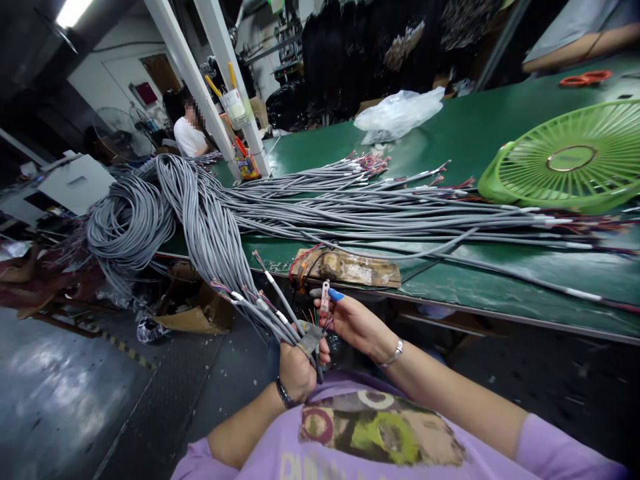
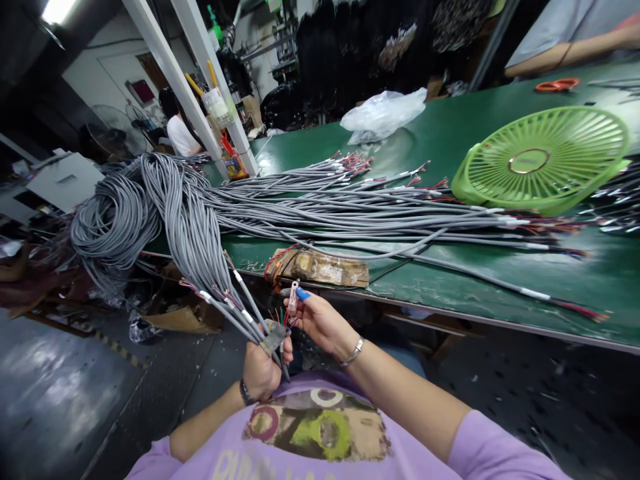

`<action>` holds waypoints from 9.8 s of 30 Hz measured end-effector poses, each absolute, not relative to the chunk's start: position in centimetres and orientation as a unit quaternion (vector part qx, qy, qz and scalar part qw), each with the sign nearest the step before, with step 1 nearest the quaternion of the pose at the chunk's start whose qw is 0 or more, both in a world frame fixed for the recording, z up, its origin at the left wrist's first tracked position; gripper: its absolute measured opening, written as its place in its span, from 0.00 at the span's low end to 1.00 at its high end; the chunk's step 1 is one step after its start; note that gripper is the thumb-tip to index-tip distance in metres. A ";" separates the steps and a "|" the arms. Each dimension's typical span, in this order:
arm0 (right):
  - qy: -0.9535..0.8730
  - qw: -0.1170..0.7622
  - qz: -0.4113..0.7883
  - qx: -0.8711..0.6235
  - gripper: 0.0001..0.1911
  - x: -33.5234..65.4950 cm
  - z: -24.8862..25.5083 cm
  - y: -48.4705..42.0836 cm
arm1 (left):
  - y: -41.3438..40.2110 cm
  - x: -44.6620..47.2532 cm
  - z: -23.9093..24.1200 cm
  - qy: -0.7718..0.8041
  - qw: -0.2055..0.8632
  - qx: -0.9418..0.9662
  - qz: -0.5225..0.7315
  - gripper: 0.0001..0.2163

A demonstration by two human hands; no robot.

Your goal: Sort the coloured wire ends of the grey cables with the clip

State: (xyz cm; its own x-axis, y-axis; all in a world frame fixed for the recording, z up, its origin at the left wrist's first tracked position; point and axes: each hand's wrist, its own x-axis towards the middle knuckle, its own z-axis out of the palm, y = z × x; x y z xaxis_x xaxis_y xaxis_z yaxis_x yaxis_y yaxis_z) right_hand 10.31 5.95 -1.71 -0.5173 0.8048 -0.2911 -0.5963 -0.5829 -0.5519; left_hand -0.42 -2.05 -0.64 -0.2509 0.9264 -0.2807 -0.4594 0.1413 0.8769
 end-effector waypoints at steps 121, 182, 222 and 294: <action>-0.606 0.182 0.719 -0.288 0.17 13.0 0.5 5.3 | -3.1 -1.5 -1.8 0.573 0.597 0.406 0.388 0.11; -0.400 0.319 0.812 -0.279 0.16 10.5 -0.1 2.1 | -2.1 -1.0 -1.9 0.551 0.587 0.276 0.525 0.16; -0.199 0.376 0.866 -0.261 0.22 10.5 -1.8 6.6 | -0.8 -0.8 -0.6 0.493 0.651 0.228 0.530 0.15; -0.171 0.458 0.817 -0.307 0.17 9.1 -1.6 6.9 | -1.1 0.4 -1.2 0.529 0.547 0.266 0.592 0.12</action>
